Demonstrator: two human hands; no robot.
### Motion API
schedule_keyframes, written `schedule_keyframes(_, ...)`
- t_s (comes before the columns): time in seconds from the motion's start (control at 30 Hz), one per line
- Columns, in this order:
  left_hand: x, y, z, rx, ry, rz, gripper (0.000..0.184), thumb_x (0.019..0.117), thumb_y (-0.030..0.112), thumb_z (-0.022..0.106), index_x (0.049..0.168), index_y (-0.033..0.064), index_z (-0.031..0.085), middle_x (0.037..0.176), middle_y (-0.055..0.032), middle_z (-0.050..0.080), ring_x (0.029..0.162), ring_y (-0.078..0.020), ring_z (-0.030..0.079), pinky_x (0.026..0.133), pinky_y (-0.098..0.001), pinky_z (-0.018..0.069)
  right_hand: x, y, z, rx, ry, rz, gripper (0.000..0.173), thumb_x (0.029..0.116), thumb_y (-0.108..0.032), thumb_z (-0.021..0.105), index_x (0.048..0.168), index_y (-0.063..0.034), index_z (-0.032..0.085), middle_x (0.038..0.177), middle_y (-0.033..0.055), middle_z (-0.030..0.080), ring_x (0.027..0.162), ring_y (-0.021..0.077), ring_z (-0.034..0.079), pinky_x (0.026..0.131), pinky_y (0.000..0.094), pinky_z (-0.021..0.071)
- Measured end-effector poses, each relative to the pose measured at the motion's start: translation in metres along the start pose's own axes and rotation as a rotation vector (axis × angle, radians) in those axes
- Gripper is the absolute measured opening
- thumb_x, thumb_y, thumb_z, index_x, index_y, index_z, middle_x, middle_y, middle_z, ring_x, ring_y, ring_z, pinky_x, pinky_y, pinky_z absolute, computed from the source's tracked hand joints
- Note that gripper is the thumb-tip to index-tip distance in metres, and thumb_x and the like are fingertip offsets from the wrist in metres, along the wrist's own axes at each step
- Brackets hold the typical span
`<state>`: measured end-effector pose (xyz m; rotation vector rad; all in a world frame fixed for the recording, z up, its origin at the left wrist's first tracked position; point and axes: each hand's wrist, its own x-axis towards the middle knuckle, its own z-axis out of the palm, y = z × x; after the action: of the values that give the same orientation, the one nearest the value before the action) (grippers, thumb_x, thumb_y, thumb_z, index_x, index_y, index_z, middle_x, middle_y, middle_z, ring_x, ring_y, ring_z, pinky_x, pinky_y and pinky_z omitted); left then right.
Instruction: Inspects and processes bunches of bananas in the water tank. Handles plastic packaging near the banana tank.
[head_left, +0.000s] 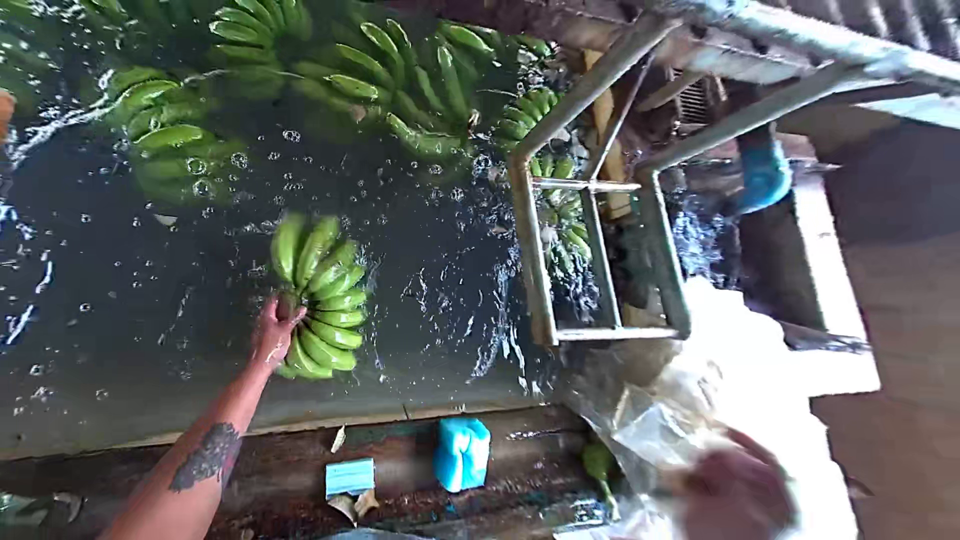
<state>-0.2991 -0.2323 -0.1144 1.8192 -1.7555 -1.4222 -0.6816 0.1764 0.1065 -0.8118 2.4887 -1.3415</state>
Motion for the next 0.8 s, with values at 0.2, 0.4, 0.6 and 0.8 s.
schedule_keyframes(0.2,-0.075,0.013,0.026,0.252,-0.044,0.346,0.044,0.0968,0.007,0.063,0.141,0.0101,0.062,0.134,-0.0153,0.066,0.13,-0.0361,0.059,0.119,-0.0593,0.0319,-0.031,-0.036,0.291,0.558,-0.571,0.695,0.046,0.1131,-0.026,0.028,0.152,-0.0045,0.041,0.115,0.004,0.074,0.045,-0.0001,0.042,0.041,0.0177,0.0358)
schedule_keyframes(0.4,-0.133,-0.036,0.03,-0.059,0.317,0.201,0.091,0.0855,0.032,0.076,0.151,-0.0125,0.032,0.16,-0.0394,0.017,0.152,-0.0507,0.013,0.125,-0.0607,0.0122,-0.051,0.0,0.38,0.885,-0.277,1.25,0.061,0.1047,-0.067,0.027,0.088,-0.0129,0.05,0.05,-0.0038,0.041,0.037,0.0076,0.042,0.038,0.023,0.0415)
schedule_keyframes(0.6,-0.085,-0.041,0.019,-0.933,0.112,-0.768,0.064,0.1047,0.057,0.042,0.152,0.0147,0.04,0.145,-0.0164,0.053,0.128,-0.0334,0.056,0.099,-0.0582,0.051,-0.049,0.007,0.349,0.614,-0.477,0.988,0.042,0.1123,-0.039,0.037,0.141,-0.0097,0.045,0.097,0.0058,0.066,0.049,0.0062,0.049,0.044,0.0217,0.0444)
schedule_keyframes(0.8,-0.08,-0.021,0.014,-0.931,-0.112,-0.961,0.065,0.1028,0.059,0.039,0.152,0.0164,0.035,0.143,-0.0209,0.051,0.121,-0.0391,0.058,0.091,-0.057,0.0535,-0.063,-0.013,0.321,0.142,-0.663,0.525,0.042,0.0998,-0.008,0.06,0.139,0.0047,0.053,0.095,0.0149,0.066,0.063,0.015,0.061,0.059,0.0327,0.0557)
